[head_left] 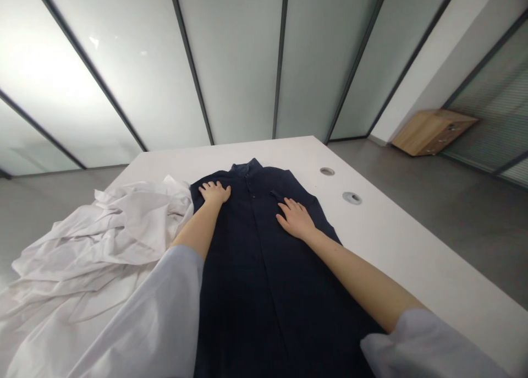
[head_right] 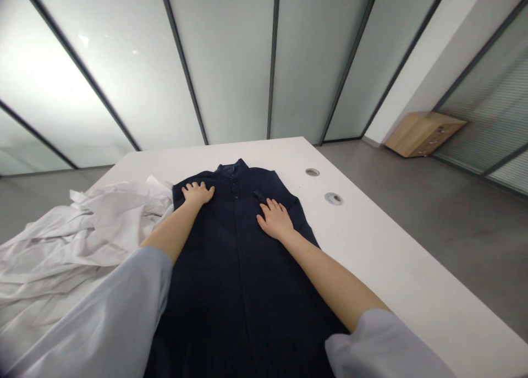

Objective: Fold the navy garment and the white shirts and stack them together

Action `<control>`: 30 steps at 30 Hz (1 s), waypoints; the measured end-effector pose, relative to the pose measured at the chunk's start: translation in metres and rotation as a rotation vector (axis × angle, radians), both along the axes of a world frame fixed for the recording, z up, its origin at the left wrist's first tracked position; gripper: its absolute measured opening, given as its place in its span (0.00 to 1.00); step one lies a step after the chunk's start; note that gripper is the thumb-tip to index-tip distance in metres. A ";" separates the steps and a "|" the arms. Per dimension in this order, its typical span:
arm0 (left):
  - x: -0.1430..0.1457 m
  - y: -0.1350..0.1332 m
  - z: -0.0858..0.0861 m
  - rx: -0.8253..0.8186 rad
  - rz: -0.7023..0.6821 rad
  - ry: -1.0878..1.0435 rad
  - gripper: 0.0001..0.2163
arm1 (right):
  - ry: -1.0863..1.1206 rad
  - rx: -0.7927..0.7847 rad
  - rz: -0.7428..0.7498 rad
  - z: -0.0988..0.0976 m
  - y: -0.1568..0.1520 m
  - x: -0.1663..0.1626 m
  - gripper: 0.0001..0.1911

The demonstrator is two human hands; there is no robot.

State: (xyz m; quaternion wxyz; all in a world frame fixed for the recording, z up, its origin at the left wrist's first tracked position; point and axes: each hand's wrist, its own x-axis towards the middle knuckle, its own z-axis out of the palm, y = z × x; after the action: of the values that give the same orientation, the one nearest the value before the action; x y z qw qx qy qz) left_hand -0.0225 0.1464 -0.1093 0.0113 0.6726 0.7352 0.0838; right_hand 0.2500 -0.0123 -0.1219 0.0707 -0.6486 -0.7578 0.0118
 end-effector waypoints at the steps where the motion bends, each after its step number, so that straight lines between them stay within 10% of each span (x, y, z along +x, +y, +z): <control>1: -0.001 0.006 -0.001 -0.003 -0.012 0.002 0.33 | 0.003 -0.002 -0.002 0.000 0.000 0.000 0.29; 7: -0.006 0.021 -0.001 -0.064 -0.033 -0.103 0.37 | 0.017 -0.012 -0.007 0.002 -0.002 0.000 0.29; 15: -0.014 -0.030 0.020 0.093 -0.175 0.048 0.25 | 0.021 -0.025 -0.021 0.004 -0.001 0.000 0.29; 24: -0.045 -0.062 0.056 -0.032 0.121 0.281 0.29 | 0.021 -0.029 -0.010 0.008 0.000 -0.001 0.29; 30: -0.062 -0.057 0.061 -0.235 0.087 0.187 0.19 | 0.024 -0.032 -0.007 0.010 0.001 -0.002 0.29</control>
State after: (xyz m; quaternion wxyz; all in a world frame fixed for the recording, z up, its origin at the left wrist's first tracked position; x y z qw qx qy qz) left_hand -0.0842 0.0891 -0.0480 0.0179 0.6391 0.7661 -0.0655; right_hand 0.2479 -0.0117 -0.1119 0.0694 -0.6519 -0.7545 0.0316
